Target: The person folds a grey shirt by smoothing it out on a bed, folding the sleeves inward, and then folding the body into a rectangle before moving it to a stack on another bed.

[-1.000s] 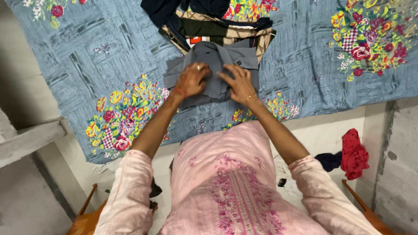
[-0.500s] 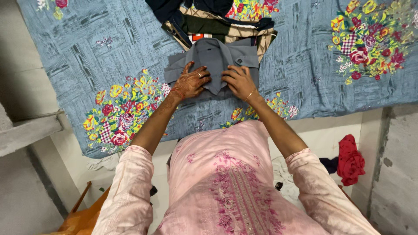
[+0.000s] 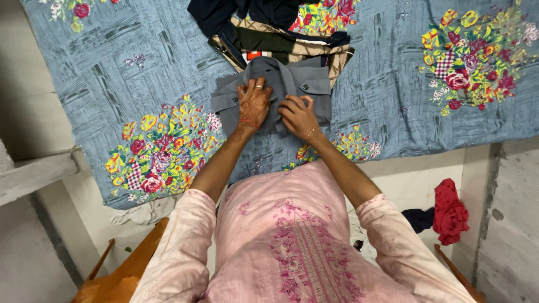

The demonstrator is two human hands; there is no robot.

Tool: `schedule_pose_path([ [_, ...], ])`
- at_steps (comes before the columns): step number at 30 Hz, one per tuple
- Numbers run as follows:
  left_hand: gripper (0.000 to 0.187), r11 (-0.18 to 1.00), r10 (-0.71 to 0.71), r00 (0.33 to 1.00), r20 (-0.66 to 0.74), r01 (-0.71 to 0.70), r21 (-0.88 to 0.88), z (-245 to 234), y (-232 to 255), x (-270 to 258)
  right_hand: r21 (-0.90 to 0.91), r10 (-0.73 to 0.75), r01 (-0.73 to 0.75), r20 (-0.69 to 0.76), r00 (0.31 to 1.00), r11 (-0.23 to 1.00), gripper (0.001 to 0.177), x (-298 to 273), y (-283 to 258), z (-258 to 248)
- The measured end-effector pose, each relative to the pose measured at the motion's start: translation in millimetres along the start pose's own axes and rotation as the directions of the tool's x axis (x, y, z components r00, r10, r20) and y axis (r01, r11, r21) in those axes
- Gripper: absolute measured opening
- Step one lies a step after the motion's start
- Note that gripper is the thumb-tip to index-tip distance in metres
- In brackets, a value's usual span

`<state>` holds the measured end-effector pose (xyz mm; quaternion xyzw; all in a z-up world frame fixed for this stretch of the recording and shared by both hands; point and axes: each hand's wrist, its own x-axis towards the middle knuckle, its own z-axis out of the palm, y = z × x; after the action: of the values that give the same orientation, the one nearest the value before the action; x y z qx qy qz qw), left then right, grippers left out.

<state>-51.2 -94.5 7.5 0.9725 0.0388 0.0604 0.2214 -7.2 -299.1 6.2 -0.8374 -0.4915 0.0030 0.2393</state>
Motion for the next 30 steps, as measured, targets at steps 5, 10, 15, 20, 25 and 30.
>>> schedule_pose_path([
  [5, 0.046, 0.971, -0.207, 0.977, -0.056, 0.198, -0.132, -1.7, 9.8, -7.9, -0.084, 0.075, -0.076, -0.024, 0.997, 0.994, 0.023, 7.2, -11.3, 6.5],
  [10, 0.041, 0.947, -0.293, 0.954, -0.065, 0.28, -0.158, 3.9, 9.2, -5.5, -0.104, 0.225, -0.239, -0.132, 0.966, 0.965, 0.02, 17.7, -17.5, 15.1],
  [15, 0.041, 0.901, -0.367, 0.929, -0.041, 0.344, -0.264, 15.8, 1.9, -8.7, -0.073, 0.416, -0.423, -0.097, 0.904, 0.903, 0.022, 24.7, -22.9, 27.3],
  [20, 0.067, 0.889, -0.342, 0.939, -0.04, 0.309, -0.339, 20.0, -2.7, -30.3, -0.025, 0.615, -0.615, -0.003, 0.788, 0.788, 0.038, 25.8, -26.1, 45.7],
  [25, 0.081, 0.918, -0.386, 0.923, -0.006, 0.383, -0.099, 30.4, -7.4, -60.4, -0.007, 0.718, -0.721, -0.085, 0.691, 0.693, 0.078, 25.2, -35.7, 59.4],
  [30, 0.077, 0.907, -0.411, 0.892, 0.186, 0.421, -0.018, 42.2, -18.8, -71.3, -0.014, 0.688, -0.691, 0.104, 0.718, 0.723, 0.087, 12.3, -25.4, 74.0],
])
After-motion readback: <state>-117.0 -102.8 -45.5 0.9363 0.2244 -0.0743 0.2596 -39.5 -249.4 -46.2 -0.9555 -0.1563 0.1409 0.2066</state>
